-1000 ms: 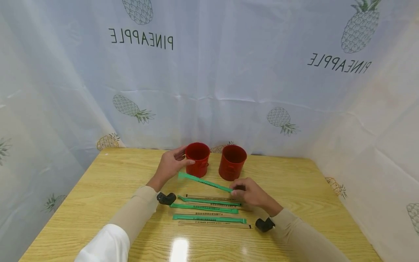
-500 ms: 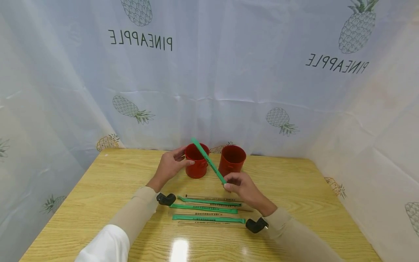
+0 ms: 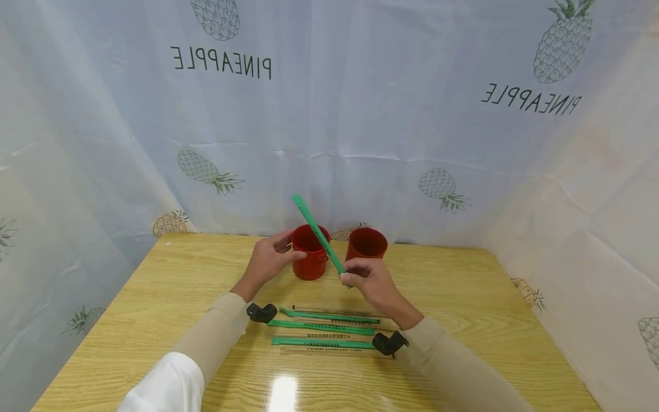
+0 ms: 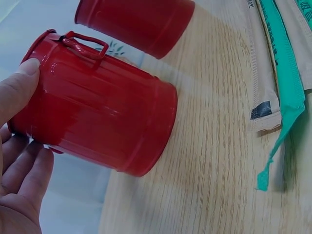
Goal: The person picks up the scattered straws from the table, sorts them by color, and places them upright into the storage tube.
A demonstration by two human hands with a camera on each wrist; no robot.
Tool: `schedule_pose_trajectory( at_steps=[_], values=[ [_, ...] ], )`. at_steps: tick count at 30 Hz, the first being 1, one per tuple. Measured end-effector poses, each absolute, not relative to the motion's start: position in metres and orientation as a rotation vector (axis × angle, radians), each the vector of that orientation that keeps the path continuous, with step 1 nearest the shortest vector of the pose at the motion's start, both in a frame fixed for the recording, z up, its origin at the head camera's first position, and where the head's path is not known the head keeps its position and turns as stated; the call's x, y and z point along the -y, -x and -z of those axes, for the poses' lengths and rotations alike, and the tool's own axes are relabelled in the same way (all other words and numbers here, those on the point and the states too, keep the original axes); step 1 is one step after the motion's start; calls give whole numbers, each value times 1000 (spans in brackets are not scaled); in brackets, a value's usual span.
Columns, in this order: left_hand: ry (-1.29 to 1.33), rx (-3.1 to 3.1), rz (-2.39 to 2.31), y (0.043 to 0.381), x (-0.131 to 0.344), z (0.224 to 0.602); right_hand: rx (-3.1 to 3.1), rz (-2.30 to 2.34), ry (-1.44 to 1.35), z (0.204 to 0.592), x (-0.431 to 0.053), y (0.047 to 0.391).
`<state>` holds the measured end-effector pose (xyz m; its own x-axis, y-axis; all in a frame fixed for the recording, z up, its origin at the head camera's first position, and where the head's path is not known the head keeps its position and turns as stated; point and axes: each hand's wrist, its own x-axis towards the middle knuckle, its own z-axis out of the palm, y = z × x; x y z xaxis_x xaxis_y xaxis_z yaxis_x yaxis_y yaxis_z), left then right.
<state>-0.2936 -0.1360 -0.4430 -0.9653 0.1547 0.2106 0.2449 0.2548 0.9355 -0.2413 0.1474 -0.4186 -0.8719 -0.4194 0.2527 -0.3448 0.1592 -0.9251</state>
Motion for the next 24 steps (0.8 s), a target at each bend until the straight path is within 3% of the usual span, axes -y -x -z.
schedule_pose_trajectory(
  at_steps=[10, 24],
  values=[
    [370, 2457, 1788, 292, 136, 441, -2343, 1970, 700, 405, -121, 261],
    [378, 2446, 1794, 296, 133, 443, -2554, 1730, 715, 385, -91, 303]
  ],
)
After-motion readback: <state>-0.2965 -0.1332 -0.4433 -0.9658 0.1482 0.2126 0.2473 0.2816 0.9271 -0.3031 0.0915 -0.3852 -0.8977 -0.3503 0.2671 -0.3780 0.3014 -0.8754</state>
